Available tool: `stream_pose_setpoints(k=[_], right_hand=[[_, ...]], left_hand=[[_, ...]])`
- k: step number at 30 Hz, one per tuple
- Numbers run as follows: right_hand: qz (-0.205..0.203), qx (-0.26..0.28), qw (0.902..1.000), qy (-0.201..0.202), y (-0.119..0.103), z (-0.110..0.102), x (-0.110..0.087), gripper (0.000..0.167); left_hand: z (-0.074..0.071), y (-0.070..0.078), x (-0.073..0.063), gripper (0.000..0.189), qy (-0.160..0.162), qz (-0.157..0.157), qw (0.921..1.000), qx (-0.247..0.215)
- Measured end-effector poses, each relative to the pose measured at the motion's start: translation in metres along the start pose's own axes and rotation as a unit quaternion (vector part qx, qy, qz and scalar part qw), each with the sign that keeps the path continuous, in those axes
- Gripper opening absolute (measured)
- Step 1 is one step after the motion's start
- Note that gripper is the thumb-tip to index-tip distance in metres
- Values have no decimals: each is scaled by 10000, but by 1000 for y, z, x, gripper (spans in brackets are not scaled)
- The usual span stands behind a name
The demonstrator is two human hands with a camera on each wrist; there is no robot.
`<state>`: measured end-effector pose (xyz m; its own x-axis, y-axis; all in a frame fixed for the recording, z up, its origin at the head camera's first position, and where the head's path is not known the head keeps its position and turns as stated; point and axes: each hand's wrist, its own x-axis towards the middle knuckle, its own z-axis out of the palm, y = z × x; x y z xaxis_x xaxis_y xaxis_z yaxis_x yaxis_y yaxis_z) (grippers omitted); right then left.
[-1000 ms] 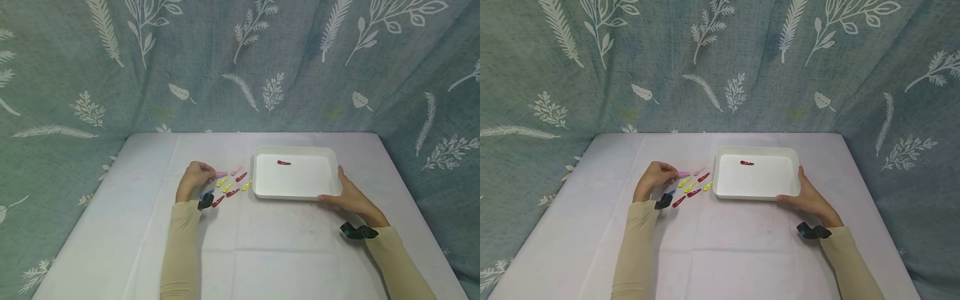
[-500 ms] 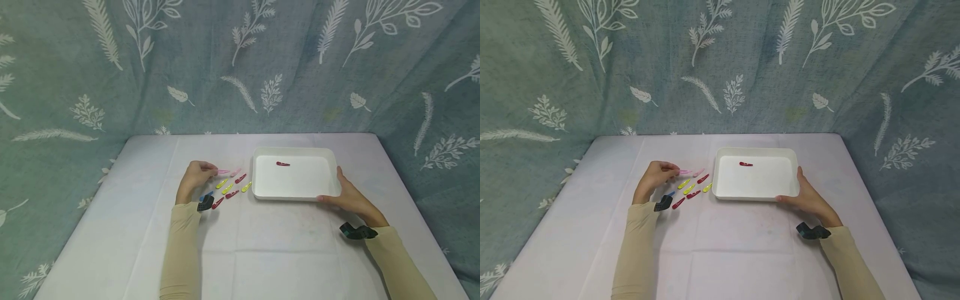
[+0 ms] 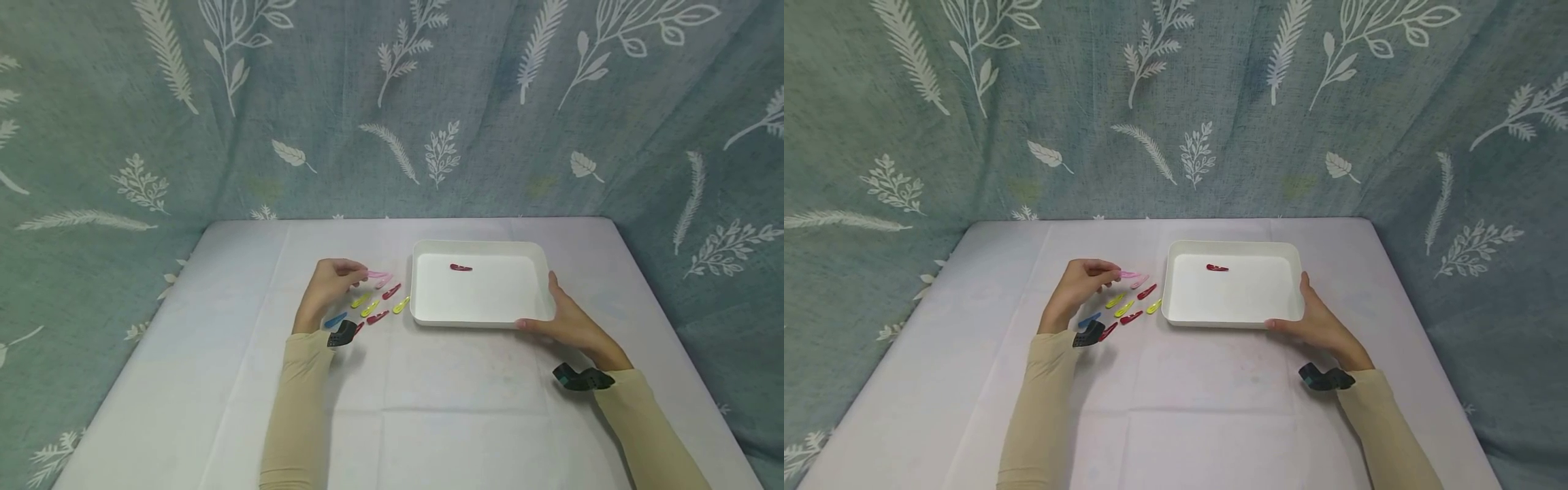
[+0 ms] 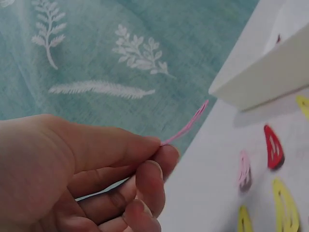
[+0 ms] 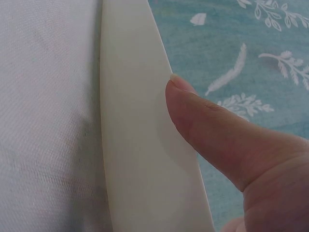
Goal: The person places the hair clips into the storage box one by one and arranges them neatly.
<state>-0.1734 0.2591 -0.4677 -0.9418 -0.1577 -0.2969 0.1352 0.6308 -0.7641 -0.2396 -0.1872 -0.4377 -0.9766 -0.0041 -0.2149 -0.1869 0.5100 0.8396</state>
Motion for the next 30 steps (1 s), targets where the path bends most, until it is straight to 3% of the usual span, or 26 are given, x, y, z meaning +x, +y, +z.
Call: stream_pose_setpoints(k=[8, 22, 30], right_hand=[[41, -26, 10000, -3, -1, -1, -1, 145], [-42, 72, 10000, -28, 1, -1, 0, 145], [-45, 92, 9999, -22, 1, 0, 0, 145]], left_hand=[[10, 18, -3, 24, -86, 333, 9979, -555], [41, 44, 1, 19, -209, 397, 9950, -890], [60, 58, 2, 18, -296, 611, 9935, -917]])
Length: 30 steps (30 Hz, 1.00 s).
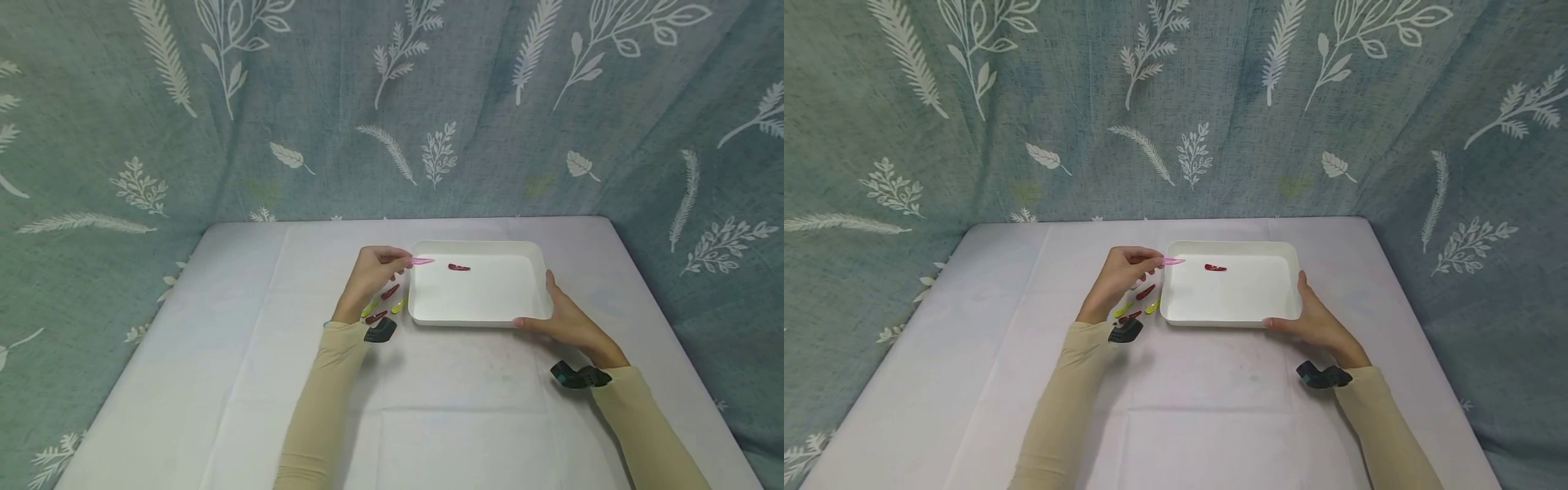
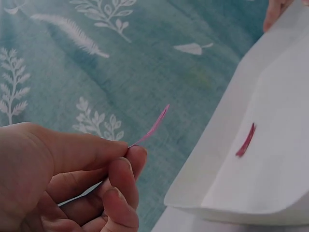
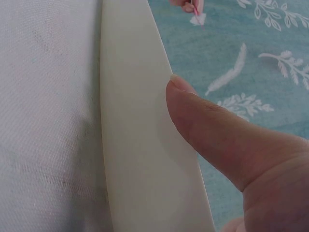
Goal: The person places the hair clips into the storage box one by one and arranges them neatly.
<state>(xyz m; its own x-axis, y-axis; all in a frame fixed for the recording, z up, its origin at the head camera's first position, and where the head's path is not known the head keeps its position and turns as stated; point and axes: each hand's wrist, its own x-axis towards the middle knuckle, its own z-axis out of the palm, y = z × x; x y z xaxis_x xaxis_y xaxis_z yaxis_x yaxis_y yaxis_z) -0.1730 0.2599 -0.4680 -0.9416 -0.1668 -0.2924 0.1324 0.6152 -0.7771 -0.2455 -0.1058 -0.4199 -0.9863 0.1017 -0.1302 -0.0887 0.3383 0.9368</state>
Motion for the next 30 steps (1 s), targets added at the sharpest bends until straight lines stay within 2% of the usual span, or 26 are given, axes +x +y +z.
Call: stream_pose_setpoints(k=[5, 14, 30], right_hand=[[-44, -15, 10000, 38, 0, 1, 1, 144], [-53, -46, 10000, 54, 1, 1, 2, 144], [-103, -38, 9999, 47, 1, 1, 1, 144]], left_hand=[[10, 4, 1, 16, 30, -79, 9999, 59], [25, 8, 5, 14, -66, 75, 9999, 94], [47, 3, 16, 14, -346, 245, 9991, 32]])
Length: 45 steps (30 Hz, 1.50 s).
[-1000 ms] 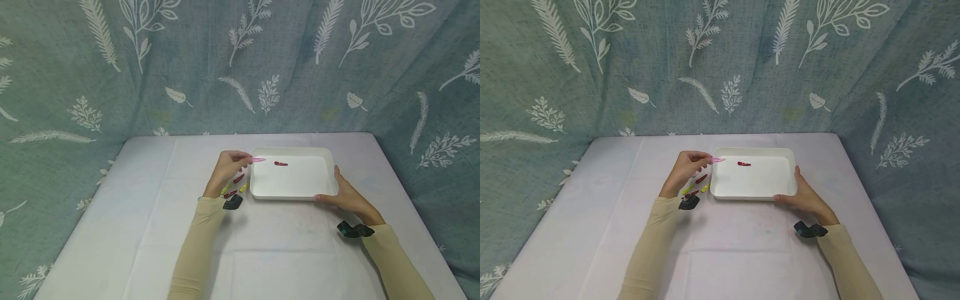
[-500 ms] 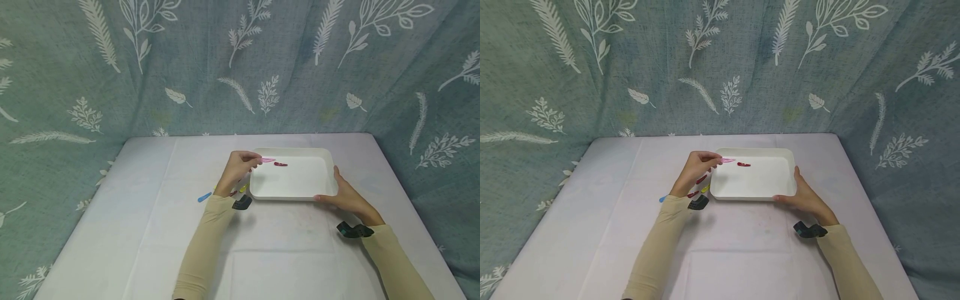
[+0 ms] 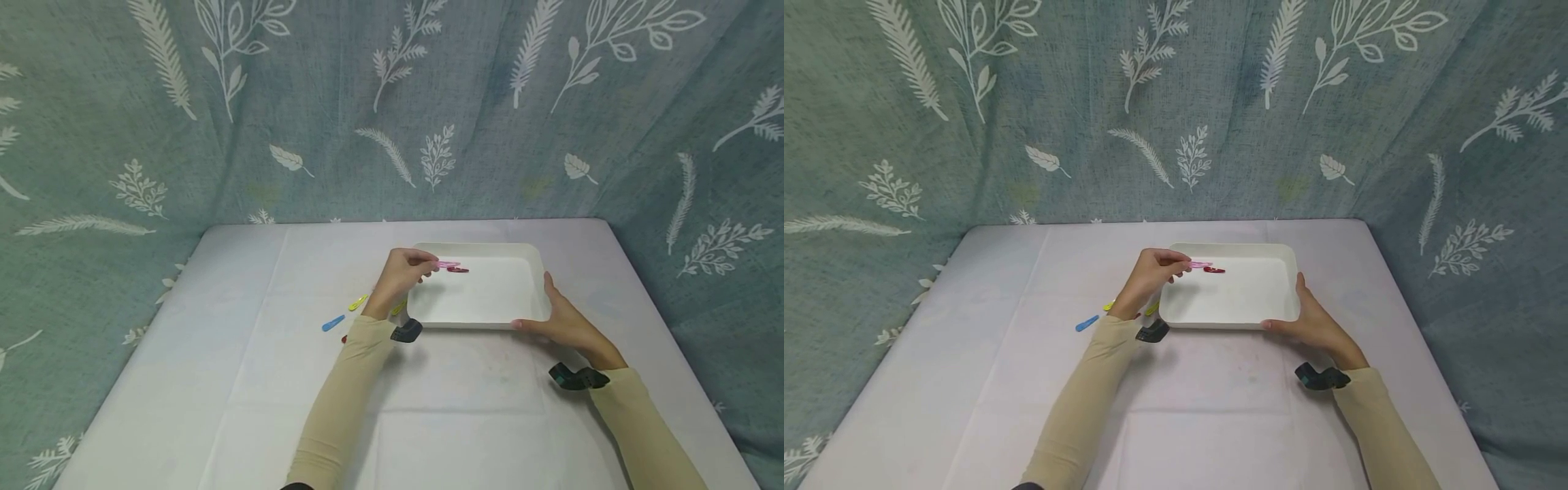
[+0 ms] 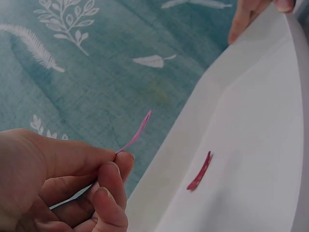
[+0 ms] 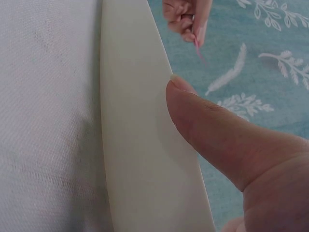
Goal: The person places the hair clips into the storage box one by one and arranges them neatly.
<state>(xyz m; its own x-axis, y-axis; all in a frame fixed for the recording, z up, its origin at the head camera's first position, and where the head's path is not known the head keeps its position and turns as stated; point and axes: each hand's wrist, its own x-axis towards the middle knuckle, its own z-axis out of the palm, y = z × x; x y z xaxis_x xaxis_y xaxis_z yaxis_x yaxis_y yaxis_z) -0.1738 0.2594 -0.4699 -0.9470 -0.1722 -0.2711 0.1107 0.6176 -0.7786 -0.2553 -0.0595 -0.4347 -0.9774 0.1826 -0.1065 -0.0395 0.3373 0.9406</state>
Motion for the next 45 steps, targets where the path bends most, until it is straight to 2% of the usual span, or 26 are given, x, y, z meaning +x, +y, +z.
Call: stream_pose_setpoints(k=[4, 10, 15, 21, 28, 45], right_hand=[[-17, 14, 10000, -3, 0, -1, 0, 144], [36, 36, 10000, 2, 0, 0, 1, 145], [22, 88, 10000, 4, 1, 0, 1, 145], [47, -21, 10000, 18, 1, 0, 0, 145], [74, -181, 9998, 66, 0, 1, 1, 145], [52, -268, 9996, 108, -1, 0, 0, 145]], left_hand=[[5, -1, 2, 13, -14, 0, 10000, 46], [12, -2, 3, 11, -6, -151, 9997, -216], [17, -4, 8, 12, -8, -79, 9999, -132], [24, -7, 13, 11, -8, -13, 9997, -251], [30, -10, 14, 9, 23, -144, 9999, -42], [38, -13, 20, 11, 151, -223, 9983, 525]])
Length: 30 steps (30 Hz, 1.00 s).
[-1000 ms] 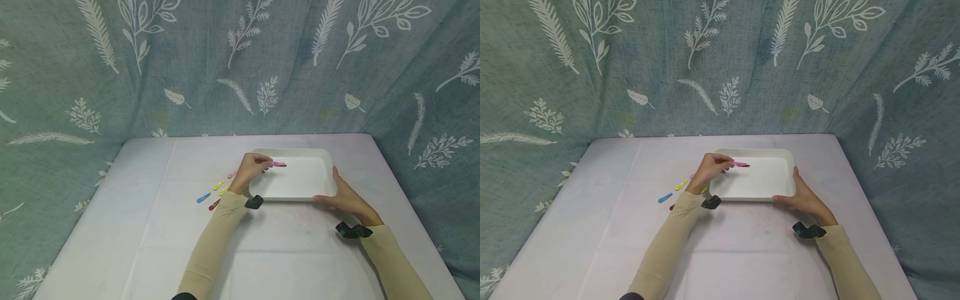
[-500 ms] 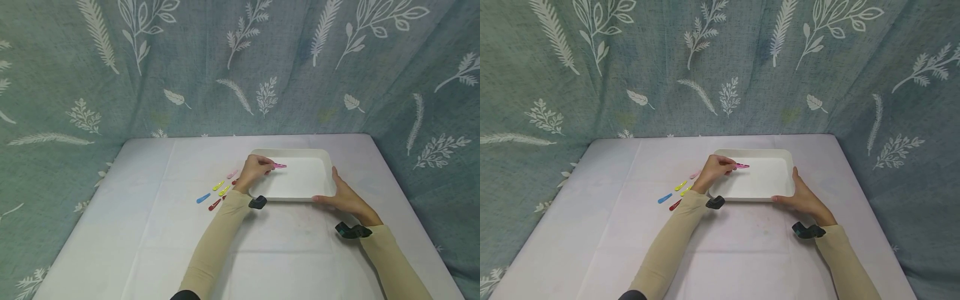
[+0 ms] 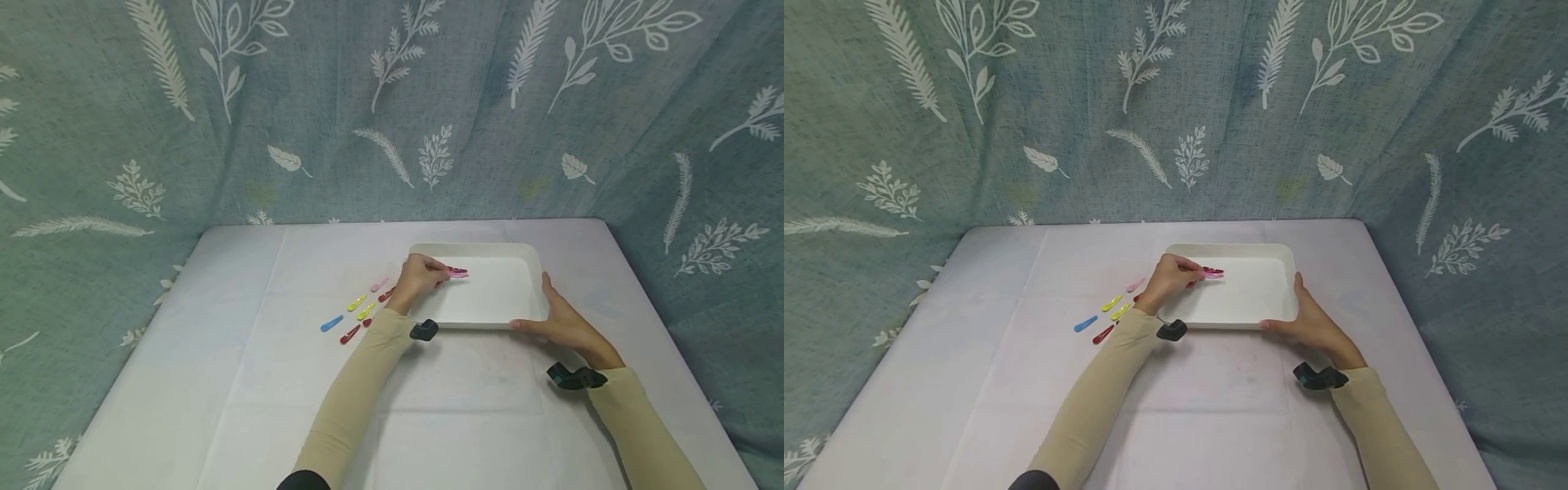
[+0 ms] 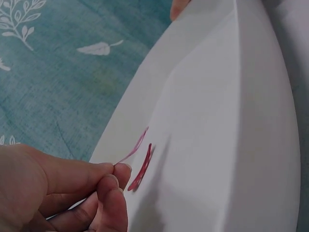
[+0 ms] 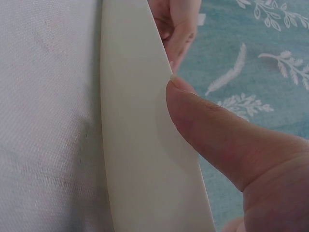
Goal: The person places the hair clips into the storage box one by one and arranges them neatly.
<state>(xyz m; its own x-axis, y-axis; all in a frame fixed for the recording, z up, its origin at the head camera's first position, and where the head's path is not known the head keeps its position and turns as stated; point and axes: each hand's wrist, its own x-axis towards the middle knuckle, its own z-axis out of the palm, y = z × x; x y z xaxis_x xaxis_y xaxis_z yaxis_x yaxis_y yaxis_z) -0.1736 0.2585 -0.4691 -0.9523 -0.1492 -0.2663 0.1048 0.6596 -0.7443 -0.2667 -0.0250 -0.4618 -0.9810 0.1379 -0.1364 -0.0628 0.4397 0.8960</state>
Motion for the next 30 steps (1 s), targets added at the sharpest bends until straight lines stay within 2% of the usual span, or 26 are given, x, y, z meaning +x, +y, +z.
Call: stream_pose_setpoints(k=[7, 16, 30], right_hand=[[-20, 23, 10000, 26, 0, 0, -1, 145], [26, 112, 9999, -23, 0, 1, 0, 144], [-16, 118, 9999, -63, 0, 1, 0, 144]], left_hand=[[2, 0, 1, 10, 80, -83, 9997, 217], [5, 5, 3, 10, 114, -379, 9976, 571], [7, 2, 3, 10, 240, -111, 9961, 846]])
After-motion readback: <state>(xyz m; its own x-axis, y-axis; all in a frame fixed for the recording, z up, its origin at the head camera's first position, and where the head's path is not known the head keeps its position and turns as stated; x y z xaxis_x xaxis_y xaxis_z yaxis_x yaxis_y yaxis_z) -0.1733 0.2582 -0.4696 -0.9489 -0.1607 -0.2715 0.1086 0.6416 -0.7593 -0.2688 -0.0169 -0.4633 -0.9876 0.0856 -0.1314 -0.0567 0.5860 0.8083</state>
